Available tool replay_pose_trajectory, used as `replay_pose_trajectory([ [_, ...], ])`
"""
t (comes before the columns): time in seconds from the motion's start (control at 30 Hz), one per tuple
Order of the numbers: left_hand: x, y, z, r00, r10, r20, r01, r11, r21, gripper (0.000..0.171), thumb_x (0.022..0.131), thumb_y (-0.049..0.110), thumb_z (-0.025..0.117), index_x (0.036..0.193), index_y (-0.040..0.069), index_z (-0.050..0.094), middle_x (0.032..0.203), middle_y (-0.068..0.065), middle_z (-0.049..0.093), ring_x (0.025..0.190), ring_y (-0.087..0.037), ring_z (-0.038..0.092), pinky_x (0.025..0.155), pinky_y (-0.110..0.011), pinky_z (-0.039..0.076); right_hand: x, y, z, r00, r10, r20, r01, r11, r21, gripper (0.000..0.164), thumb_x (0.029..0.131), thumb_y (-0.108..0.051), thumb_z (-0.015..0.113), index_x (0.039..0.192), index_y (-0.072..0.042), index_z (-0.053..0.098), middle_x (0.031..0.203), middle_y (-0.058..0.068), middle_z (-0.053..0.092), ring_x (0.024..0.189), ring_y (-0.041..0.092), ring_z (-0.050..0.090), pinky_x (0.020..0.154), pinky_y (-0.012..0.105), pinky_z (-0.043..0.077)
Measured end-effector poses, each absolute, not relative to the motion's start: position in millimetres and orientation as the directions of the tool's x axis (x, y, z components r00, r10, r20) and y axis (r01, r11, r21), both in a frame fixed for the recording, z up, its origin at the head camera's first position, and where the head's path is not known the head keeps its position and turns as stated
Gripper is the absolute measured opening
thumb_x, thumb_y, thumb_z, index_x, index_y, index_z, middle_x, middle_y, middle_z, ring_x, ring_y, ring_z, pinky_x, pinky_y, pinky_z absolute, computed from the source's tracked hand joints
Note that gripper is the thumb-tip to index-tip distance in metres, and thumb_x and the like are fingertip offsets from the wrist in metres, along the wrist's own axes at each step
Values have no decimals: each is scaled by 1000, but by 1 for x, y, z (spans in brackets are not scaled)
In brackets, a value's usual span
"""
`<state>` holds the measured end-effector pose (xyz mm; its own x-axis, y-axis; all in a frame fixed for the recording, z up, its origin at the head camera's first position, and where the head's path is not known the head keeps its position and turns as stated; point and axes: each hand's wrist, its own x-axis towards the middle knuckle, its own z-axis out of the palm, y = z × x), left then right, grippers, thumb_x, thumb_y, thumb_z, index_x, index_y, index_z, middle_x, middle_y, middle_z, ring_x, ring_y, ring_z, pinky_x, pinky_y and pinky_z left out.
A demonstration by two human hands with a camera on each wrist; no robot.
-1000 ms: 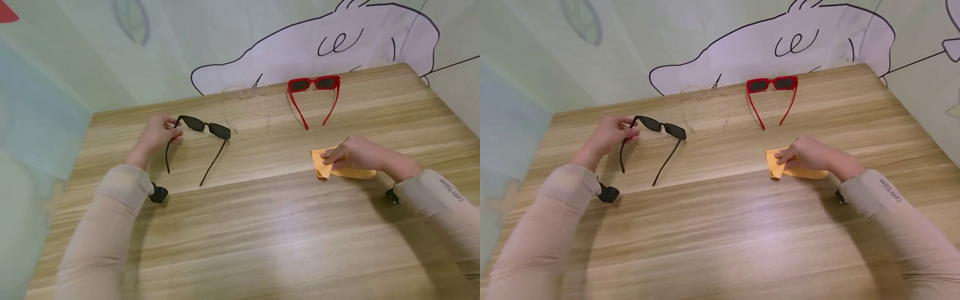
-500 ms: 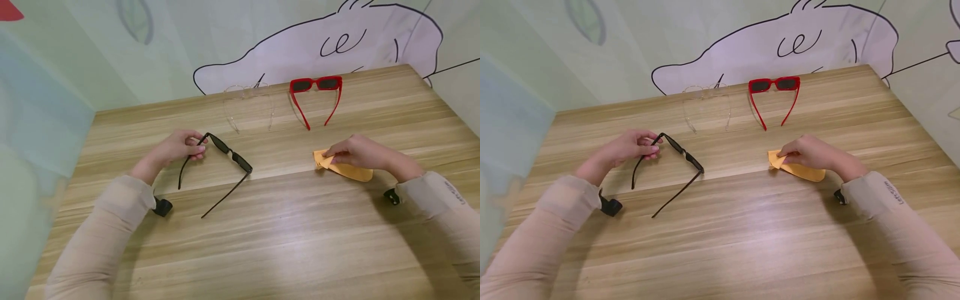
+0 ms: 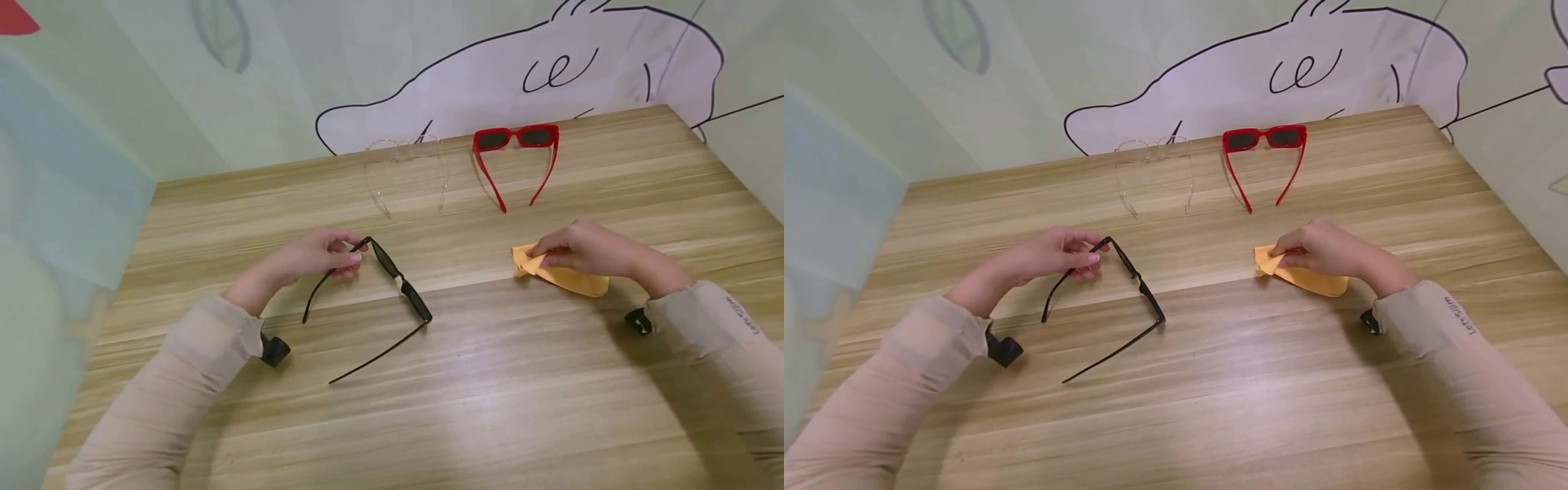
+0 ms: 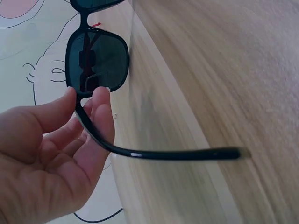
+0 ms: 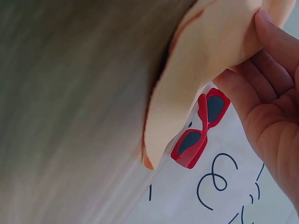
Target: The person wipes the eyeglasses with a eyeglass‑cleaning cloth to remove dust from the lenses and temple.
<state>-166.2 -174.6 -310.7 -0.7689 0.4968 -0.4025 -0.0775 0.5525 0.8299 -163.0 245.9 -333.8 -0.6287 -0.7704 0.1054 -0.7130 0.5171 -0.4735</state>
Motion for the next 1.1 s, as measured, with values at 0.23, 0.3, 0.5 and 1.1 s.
replay_pose_trajectory([
  [0.23, -170, -166, -312, -787, 462, -410, -93, 567, 818, 31, 102, 18, 41, 112, -7, 56, 83, -11, 59, 68, -13, 56, 60, -25, 48, -164, 245, -335, -618, -780, 99, -711, 502, -492, 19, 78, -3, 73, 96, -6, 71, 90, -3, 70, 73, 2, 60, 60, 22, 51],
  [0.3, -171, -162, -313, -792, 458, -403, -90, 567, 819, 33, 102, 20, 39, 109, -7, 57, 82, -11, 59, 66, -12, 54, 58, -24, 45, -164, 244, -335, -622, -778, 91, -707, 507, -493, 19, 78, -3, 73, 97, -6, 71, 90, -3, 69, 73, 2, 59, 61, 22, 51],
  [0.5, -173, -152, -312, -787, 458, -414, -120, 545, 830, 36, 103, 25, 36, 107, -4, 56, 74, -3, 53, 55, -9, 38, 52, -22, 32, -163, 243, -335, -627, -776, 72, -698, 518, -495, 18, 80, 1, 71, 97, -6, 70, 89, -5, 68, 69, 0, 55, 60, 22, 49],
  [1.1, -124, -127, -236, -808, 577, -119, 86, 317, 945, 9, 92, 6, 56, 87, -1, 60, 73, 0, 51, 67, -12, 44, 64, -25, 39, -165, 242, -331, -594, -797, 114, -726, 468, -504, 13, 82, -2, 69, 89, -13, 68, 81, -9, 64, 61, -2, 46, 53, 20, 43],
])
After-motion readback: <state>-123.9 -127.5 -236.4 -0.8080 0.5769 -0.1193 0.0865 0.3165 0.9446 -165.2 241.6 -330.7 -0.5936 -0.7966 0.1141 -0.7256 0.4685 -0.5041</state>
